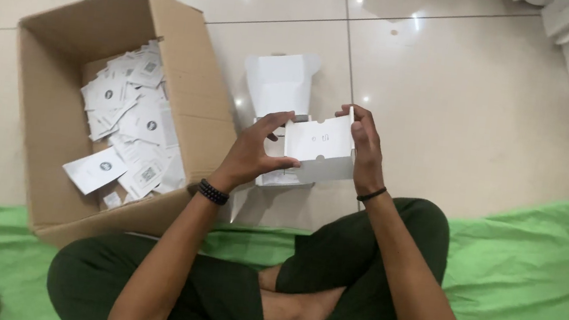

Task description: The person packs items and manuals into white boxes.

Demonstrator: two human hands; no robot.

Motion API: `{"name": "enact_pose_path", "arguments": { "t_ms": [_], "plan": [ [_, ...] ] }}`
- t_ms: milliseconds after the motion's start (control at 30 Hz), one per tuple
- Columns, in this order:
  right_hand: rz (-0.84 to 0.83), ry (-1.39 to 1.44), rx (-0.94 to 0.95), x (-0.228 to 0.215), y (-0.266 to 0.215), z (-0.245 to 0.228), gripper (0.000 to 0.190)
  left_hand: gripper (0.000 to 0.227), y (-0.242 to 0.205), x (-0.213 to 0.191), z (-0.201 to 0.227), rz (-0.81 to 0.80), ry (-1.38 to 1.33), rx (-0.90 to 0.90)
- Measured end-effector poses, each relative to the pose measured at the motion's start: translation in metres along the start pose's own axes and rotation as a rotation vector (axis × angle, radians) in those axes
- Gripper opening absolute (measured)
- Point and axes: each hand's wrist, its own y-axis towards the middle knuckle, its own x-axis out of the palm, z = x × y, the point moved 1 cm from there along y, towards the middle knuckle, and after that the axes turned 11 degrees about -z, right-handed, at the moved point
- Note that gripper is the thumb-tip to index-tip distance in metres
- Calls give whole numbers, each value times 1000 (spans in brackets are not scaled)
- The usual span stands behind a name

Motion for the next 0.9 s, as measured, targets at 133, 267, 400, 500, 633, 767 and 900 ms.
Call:
{"name": "enact_pose_path", "arguments": {
  "t_ms": [133,267,400,500,633,767,900],
  "plan": [
    [-42,77,1,34,23,24,62,90,-18,-10,-32,21,18,-89],
    [-28,86,70,46,31,50,52,94,-19,-14,-44,-13,77,-131],
    [-16,110,37,47,31,62,51,98,-17,-12,-52,-32,101,-125],
    [-21,116,35,50,31,65,51,99,-18,-9,-63,-52,118,-126],
    [-25,2,33,49,30,68,54,99,-21,0,-78,-84,103,-150],
    [-2,-221,226,54,26,59,51,102,-26,4,-88,-81,155,-165],
    [-126,-719,51,52,20,94,49,97,-27,10,-87,-46,350,-151]
  ]
}}
